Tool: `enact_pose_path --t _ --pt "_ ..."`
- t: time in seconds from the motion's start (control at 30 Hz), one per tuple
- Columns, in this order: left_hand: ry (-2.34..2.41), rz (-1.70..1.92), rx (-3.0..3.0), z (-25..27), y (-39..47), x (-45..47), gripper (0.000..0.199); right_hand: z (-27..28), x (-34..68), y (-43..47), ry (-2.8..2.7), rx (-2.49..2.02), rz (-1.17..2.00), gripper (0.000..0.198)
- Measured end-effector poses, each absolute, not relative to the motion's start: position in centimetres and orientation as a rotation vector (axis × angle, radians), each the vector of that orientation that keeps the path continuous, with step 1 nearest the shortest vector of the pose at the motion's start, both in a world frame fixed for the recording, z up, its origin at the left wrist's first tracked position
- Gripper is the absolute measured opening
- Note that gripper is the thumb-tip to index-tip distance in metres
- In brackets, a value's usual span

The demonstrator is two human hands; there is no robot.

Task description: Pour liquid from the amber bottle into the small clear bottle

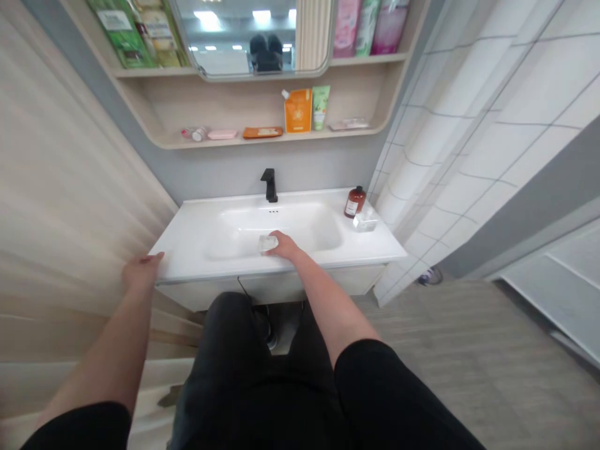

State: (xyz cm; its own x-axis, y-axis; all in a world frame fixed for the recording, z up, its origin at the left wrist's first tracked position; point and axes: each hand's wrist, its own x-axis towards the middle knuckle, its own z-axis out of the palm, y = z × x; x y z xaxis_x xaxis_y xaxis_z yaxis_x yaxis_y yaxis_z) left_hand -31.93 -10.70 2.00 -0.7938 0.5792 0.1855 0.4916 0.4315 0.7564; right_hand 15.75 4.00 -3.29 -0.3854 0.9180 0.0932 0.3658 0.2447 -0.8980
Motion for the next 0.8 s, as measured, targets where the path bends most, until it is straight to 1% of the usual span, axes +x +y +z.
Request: enact_pose_path --t 0.1,0.33,0.5,0.63,0.73,0.8 --pt "2.738 1.144 1.015 1.2 -10.6 -31.8 0.036 -3.5 15.8 4.0 -1.885 -1.161 1.102 0.071" --pt "2.822 1.132 1.099 -0.1 -10.3 -30.8 0.036 -3.2 15.9 3.9 -1.911 -1.180 1.070 0.071" --pt "2.791 1.250 1.041 0.1 -10.8 -30.7 0.045 -3.0 15.9 3.7 -1.926 -1.220 1.015 0.072" --pt "2.846 1.506 1.209 1.4 -11.5 -28.2 0.036 -3.0 15.8 3.8 -1.920 -1.185 1.046 0.072" --pt "2.631 1.598 1.558 2.2 -11.2 -23.5 0.032 -3.1 15.9 3.8 -1.907 -1.153 1.055 0.070" --pt "2.327 1.526 1.790 2.4 -10.2 -19.2 0.033 -3.0 15.9 3.7 -1.881 -1.134 1.077 0.070"
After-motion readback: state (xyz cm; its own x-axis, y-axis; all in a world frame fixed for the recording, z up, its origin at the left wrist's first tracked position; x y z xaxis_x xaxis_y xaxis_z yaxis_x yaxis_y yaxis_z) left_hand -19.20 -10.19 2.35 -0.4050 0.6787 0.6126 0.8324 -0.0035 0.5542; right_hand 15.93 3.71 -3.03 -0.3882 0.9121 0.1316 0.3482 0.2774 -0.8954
